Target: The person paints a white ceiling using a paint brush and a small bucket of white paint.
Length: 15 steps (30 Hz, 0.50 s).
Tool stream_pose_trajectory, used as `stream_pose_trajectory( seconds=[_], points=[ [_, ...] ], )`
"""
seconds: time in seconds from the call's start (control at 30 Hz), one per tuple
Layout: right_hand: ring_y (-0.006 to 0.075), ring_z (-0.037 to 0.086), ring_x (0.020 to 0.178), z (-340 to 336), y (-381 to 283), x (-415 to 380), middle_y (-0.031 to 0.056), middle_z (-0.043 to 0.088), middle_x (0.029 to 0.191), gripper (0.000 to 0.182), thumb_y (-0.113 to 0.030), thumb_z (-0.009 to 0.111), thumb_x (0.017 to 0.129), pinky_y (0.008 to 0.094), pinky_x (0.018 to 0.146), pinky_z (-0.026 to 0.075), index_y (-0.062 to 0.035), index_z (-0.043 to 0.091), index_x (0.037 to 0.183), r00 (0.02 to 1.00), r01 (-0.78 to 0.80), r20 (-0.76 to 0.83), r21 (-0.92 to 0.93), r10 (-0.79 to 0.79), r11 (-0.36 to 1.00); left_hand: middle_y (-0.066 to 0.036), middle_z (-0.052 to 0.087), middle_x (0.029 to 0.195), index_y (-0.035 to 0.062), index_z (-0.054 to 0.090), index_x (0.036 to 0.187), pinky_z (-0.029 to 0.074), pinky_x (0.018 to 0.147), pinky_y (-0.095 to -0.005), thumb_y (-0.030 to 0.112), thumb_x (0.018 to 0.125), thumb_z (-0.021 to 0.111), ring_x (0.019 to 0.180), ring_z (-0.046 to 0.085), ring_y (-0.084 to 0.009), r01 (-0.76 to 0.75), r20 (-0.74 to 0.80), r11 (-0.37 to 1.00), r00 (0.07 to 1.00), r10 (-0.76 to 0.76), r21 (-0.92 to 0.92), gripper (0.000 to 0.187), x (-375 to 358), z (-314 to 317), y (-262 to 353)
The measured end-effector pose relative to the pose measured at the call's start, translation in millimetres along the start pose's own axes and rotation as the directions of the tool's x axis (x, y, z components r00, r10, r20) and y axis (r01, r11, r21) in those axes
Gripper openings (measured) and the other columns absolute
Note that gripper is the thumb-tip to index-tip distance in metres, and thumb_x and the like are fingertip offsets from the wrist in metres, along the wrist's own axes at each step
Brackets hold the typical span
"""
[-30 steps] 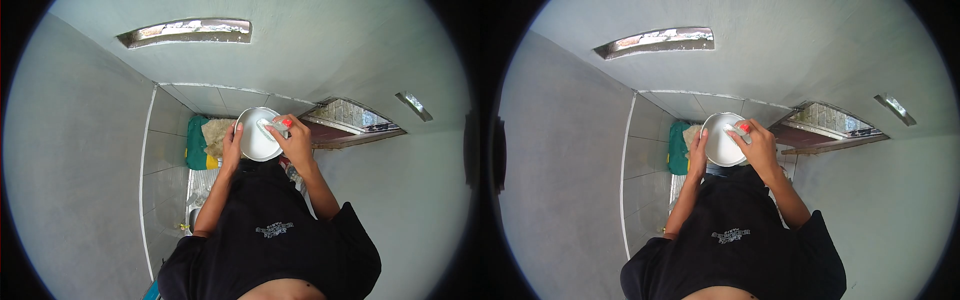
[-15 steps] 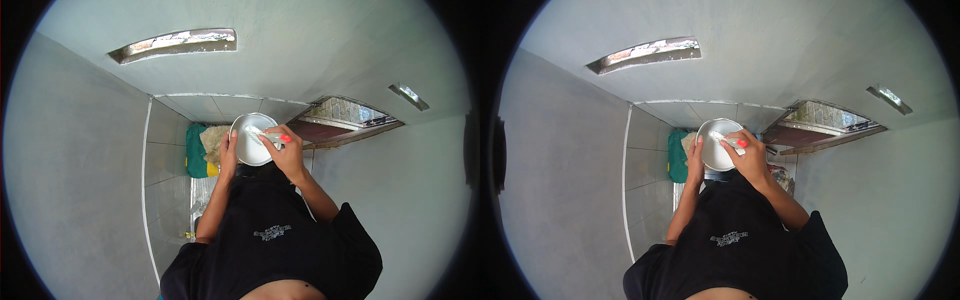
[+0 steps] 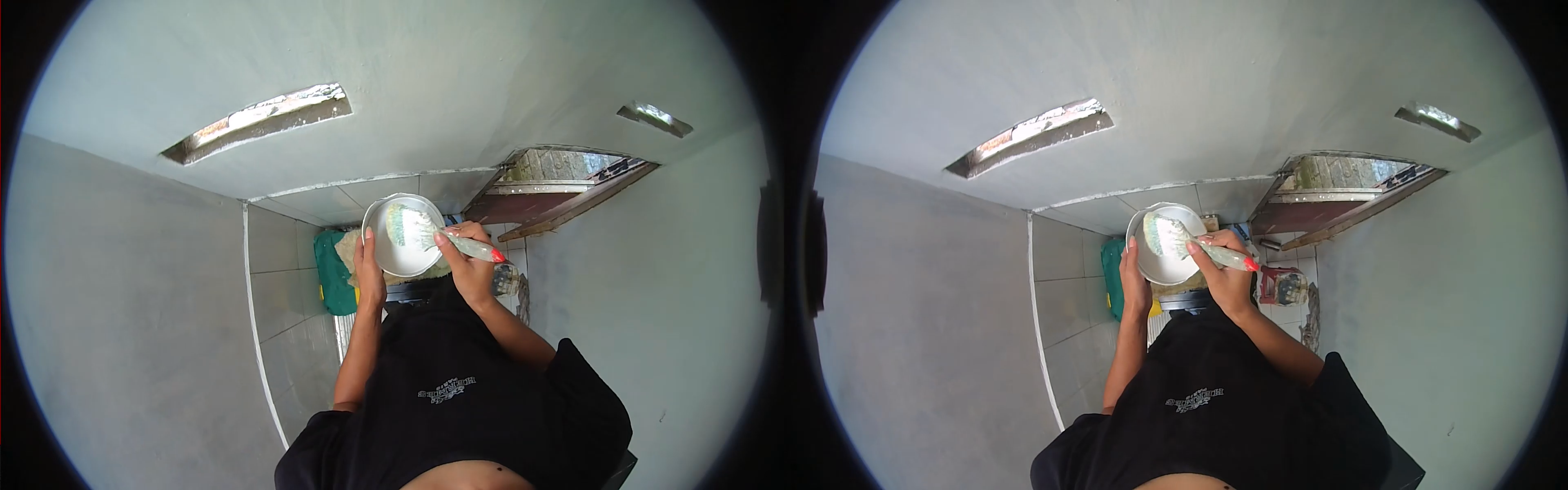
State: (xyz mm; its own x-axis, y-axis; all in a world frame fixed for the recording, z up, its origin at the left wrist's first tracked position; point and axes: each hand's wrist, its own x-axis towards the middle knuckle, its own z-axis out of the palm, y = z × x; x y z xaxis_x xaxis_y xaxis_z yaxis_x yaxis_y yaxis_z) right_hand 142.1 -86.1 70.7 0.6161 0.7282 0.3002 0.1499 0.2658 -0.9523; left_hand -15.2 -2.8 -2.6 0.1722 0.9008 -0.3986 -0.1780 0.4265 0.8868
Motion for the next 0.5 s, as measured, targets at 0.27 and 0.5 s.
stream_pose_trajectory(
  seconds=[0.27, 0.5],
  points=[
    [0.0242, 0.070, 0.091, -37.1, -44.0, 50.9, 0.0087, 0.070, 0.095, 0.014, 0.000, 0.077, 0.077, 0.0339, 0.074, 0.055, -0.0045, 0.069, 0.088, 0.661, 0.614, 0.577, -0.051, -0.479, 0.787, -0.013, 0.056, 0.127, -0.0047, 0.049, 0.133, 0.040, 0.102, -0.0330, 0.044, 0.101, 0.050, 0.116, 0.053, -0.0198, -0.027, 0.150, 0.979, 0.987, 0.058, -0.201, 0.058, 5.1, 9.6, 15.0],
    [0.0219, 0.069, 0.098, -61.2, -90.9, 108.8, 0.0061, 0.070, 0.103, 0.018, -0.009, 0.072, 0.080, 0.0328, 0.078, 0.053, -0.0080, 0.069, 0.097, 0.409, 0.862, 0.638, -0.035, -0.653, 0.506, -0.014, 0.059, 0.123, -0.0050, 0.051, 0.129, 0.045, 0.097, -0.0335, 0.036, 0.101, 0.052, 0.111, 0.058, -0.0207, -0.050, 0.208, 0.936, 0.970, 0.129, -0.347, 0.050, -1.1, 37.0, 58.0]
  ],
)
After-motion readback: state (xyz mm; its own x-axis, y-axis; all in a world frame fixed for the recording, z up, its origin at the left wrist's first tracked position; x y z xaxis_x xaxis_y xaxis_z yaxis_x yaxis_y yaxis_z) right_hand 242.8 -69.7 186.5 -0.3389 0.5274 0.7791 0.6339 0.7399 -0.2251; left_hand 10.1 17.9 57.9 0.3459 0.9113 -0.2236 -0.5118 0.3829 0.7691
